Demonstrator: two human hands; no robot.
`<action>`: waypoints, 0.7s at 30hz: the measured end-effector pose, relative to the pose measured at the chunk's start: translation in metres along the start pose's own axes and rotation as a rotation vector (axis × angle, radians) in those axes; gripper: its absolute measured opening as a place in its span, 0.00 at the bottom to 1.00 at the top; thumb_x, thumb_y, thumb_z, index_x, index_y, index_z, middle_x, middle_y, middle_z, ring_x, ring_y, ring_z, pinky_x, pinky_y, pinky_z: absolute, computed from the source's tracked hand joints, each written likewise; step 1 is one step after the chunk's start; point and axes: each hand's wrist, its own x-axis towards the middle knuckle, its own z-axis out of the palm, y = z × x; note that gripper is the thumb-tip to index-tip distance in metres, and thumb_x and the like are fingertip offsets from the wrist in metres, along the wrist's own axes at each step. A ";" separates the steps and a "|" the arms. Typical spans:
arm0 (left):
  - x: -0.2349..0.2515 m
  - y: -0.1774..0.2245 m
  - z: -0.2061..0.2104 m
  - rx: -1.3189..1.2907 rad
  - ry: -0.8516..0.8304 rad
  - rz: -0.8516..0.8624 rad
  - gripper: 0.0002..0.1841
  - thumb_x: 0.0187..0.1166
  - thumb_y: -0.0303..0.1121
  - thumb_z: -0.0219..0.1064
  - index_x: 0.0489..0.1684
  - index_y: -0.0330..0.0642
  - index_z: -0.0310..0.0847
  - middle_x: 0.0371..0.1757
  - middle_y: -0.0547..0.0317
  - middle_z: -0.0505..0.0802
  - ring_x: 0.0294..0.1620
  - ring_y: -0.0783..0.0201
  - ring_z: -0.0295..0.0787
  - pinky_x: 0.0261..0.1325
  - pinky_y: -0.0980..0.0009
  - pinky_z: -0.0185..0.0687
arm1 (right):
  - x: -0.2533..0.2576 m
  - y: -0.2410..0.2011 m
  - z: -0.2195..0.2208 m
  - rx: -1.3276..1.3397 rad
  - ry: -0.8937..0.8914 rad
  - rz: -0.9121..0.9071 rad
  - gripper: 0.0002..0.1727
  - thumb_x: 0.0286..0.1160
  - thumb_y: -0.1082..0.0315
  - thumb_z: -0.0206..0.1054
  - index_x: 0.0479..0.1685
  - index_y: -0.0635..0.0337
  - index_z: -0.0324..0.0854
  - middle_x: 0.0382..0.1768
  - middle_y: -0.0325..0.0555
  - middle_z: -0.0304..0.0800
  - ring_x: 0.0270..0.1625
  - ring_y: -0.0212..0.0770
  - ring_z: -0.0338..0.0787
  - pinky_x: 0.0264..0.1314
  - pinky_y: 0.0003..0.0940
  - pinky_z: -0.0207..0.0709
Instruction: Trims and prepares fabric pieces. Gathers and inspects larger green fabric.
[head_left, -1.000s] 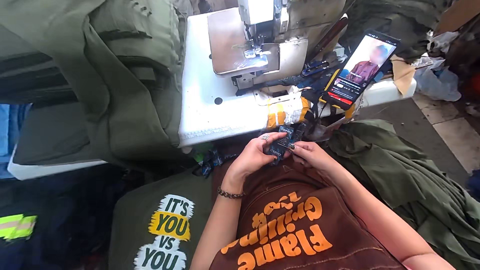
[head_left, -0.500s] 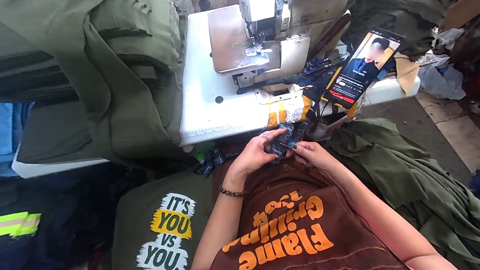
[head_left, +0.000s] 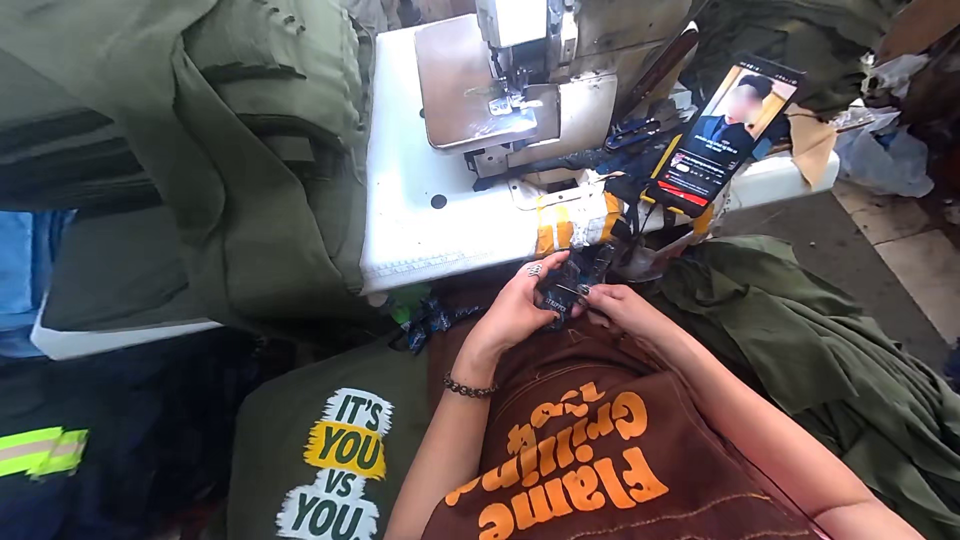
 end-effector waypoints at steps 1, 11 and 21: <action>0.000 0.001 0.001 0.014 0.010 -0.010 0.50 0.59 0.14 0.77 0.89 0.58 0.64 0.81 0.55 0.77 0.46 0.66 0.88 0.43 0.68 0.86 | -0.001 0.000 0.000 0.010 -0.006 0.004 0.19 0.92 0.60 0.50 0.47 0.61 0.86 0.15 0.26 0.73 0.14 0.20 0.65 0.17 0.16 0.57; -0.016 0.020 0.000 -0.052 -0.062 -0.033 0.28 0.69 0.16 0.74 0.72 0.43 0.82 0.64 0.56 0.91 0.48 0.69 0.93 0.53 0.70 0.92 | 0.006 -0.017 -0.012 0.141 0.313 -0.124 0.04 0.77 0.71 0.71 0.45 0.60 0.85 0.15 0.31 0.72 0.11 0.21 0.62 0.14 0.17 0.58; -0.004 0.001 -0.002 -0.176 0.009 0.034 0.38 0.61 0.10 0.75 0.78 0.45 0.79 0.79 0.56 0.80 0.57 0.64 0.91 0.56 0.65 0.92 | -0.020 0.008 -0.008 0.106 -0.045 -0.038 0.17 0.91 0.60 0.50 0.52 0.58 0.84 0.18 0.26 0.77 0.14 0.18 0.66 0.16 0.14 0.58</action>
